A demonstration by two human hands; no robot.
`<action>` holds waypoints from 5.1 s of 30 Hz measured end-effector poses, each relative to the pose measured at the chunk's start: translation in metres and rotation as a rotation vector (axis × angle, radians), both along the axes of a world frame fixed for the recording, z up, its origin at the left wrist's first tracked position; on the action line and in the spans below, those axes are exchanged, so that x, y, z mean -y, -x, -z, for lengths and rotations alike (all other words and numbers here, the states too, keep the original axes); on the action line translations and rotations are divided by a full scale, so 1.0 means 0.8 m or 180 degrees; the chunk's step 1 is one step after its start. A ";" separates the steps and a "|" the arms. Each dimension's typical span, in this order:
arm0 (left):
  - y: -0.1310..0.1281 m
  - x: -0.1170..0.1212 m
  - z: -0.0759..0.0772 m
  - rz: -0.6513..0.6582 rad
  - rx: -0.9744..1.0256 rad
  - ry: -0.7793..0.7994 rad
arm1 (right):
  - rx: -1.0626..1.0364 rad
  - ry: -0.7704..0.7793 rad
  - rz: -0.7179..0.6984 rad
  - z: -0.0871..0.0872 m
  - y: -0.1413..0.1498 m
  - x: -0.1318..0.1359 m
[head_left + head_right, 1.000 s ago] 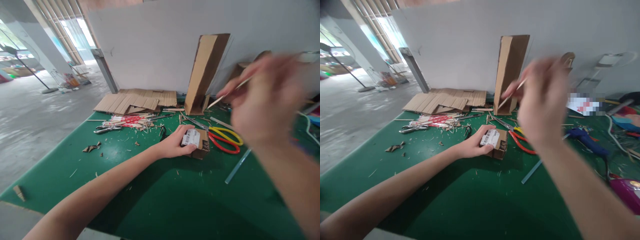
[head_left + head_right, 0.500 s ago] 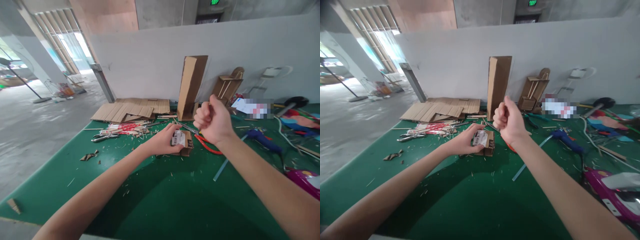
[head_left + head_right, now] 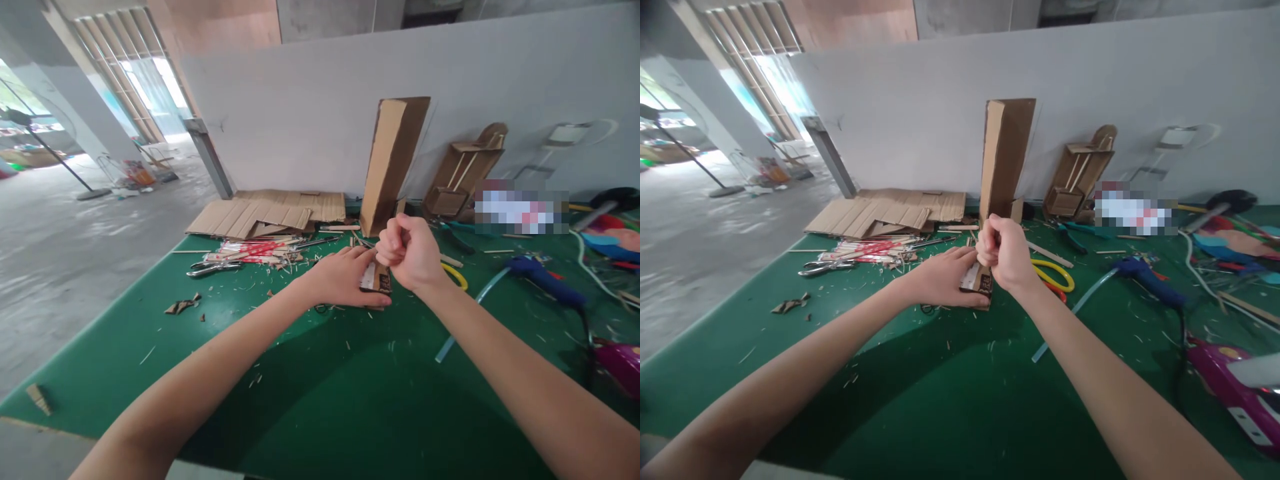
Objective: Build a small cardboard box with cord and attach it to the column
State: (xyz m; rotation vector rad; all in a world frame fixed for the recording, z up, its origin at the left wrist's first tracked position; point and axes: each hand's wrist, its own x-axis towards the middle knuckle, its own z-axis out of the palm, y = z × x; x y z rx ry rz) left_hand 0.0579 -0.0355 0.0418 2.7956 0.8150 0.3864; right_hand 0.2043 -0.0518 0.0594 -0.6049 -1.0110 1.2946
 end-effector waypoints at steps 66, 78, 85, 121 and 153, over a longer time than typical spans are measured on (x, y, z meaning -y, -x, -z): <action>-0.021 -0.045 -0.004 0.0151 0.0509 0.1074 | 0.0992 -0.0316 0.0989 0.048 -0.016 -0.034; -0.018 -0.042 -0.008 0.0339 0.0566 0.1303 | 0.1133 -0.0317 0.1137 0.051 -0.014 -0.025; -0.013 -0.046 -0.003 0.0178 0.0340 0.1218 | 0.1246 -0.0405 0.1098 0.048 -0.009 -0.018; 0.002 -0.048 0.000 0.0269 0.0844 0.2264 | 0.3718 -0.2143 0.1466 0.077 -0.043 0.007; 0.018 -0.040 -0.013 0.0405 0.0289 0.1846 | 0.4439 -0.1451 0.0825 -0.055 0.018 -0.057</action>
